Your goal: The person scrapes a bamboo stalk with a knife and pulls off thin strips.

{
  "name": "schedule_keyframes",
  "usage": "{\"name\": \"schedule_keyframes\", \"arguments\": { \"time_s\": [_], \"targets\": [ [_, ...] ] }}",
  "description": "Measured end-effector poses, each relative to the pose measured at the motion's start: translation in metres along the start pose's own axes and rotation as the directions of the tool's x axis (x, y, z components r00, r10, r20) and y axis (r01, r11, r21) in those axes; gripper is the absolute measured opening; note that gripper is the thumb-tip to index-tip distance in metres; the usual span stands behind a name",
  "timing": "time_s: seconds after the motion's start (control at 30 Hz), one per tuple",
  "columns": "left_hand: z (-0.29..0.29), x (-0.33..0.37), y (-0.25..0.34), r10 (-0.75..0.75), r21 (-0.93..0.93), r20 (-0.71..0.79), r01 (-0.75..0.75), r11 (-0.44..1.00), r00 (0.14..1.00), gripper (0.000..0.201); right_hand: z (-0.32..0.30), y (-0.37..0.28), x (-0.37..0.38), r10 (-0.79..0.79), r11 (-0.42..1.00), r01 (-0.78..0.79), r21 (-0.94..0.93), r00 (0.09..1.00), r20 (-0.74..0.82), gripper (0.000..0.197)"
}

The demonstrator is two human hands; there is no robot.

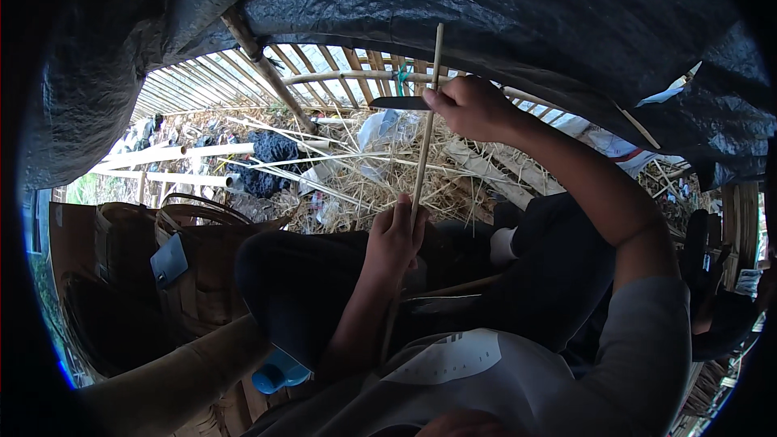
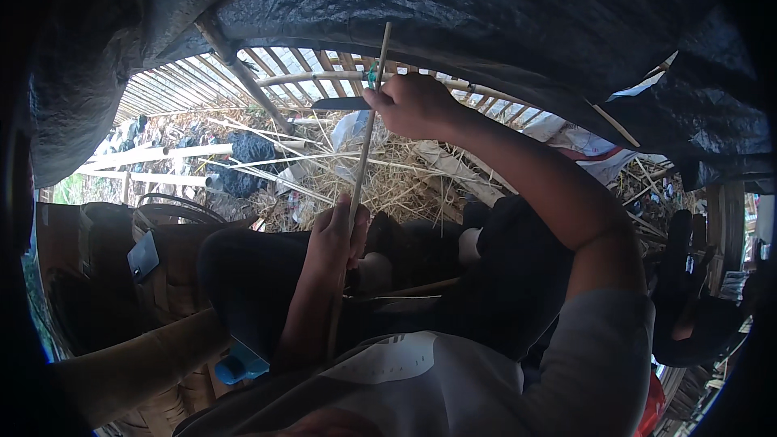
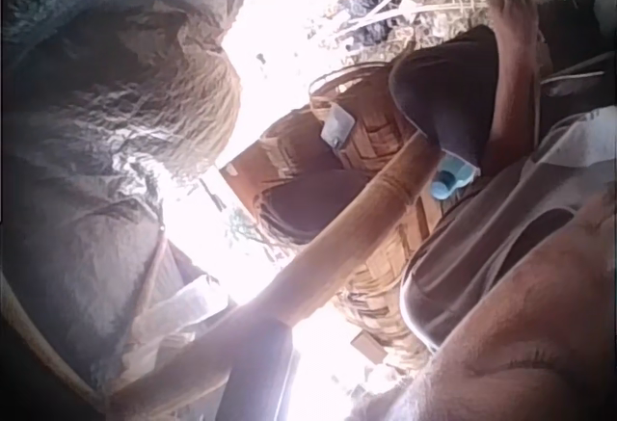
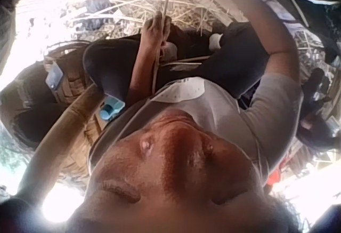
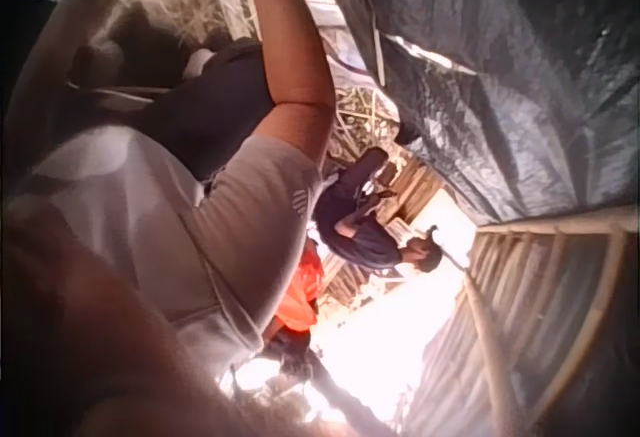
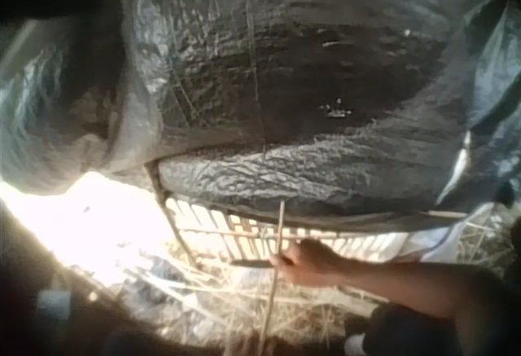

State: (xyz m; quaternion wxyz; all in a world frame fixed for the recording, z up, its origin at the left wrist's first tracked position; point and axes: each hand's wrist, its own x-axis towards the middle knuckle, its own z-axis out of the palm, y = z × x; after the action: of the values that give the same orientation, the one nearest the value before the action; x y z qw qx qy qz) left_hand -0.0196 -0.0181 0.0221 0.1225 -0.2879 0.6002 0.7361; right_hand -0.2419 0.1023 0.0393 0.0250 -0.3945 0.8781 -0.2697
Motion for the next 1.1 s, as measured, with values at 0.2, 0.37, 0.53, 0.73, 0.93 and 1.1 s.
{"name": "schedule_keyframes", "arguments": {
  "time_s": [0.2, 0.37, 0.53, 0.73, 0.93, 1.1],
  "targets": [
    [0.002, -0.014, 0.013, 0.036, -0.033, 0.03, -0.035, 0.999, 0.999, 0.052, -0.041, -0.011, 0.008, 0.159, 0.984, -0.169, -0.055, 0.975, -0.154, 0.057],
    [0.003, -0.016, 0.013, 0.029, -0.008, -0.02, -0.029, 1.0, 0.999, 0.053, -0.054, -0.003, 0.013, 0.283, 0.957, -0.29, -0.009, 0.941, -0.187, 0.056],
    [-0.002, -0.014, 0.008, 0.069, 0.005, -0.025, -0.069, 0.998, 0.997, 0.053, -0.02, -0.003, -0.001, 0.113, 0.993, -0.118, -0.021, 0.981, -0.156, 0.061],
    [-0.004, -0.009, 0.003, 0.089, 0.062, -0.044, -0.086, 0.994, 0.995, 0.054, -0.015, 0.002, 0.002, 0.125, 0.986, -0.117, 0.117, 0.99, -0.07, 0.06],
    [-0.003, -0.014, 0.009, 0.113, 0.022, -0.02, -0.113, 0.993, 0.993, 0.056, -0.047, -0.01, 0.015, 0.296, 0.955, -0.297, 0.023, 0.938, -0.182, 0.06],
    [-0.007, -0.011, 0.005, 0.097, 0.04, -0.061, -0.094, 0.995, 0.993, 0.056, 0.0, -0.014, -0.009, 0.028, 0.997, -0.017, 0.075, 0.989, -0.144, 0.058]
  ]
}}
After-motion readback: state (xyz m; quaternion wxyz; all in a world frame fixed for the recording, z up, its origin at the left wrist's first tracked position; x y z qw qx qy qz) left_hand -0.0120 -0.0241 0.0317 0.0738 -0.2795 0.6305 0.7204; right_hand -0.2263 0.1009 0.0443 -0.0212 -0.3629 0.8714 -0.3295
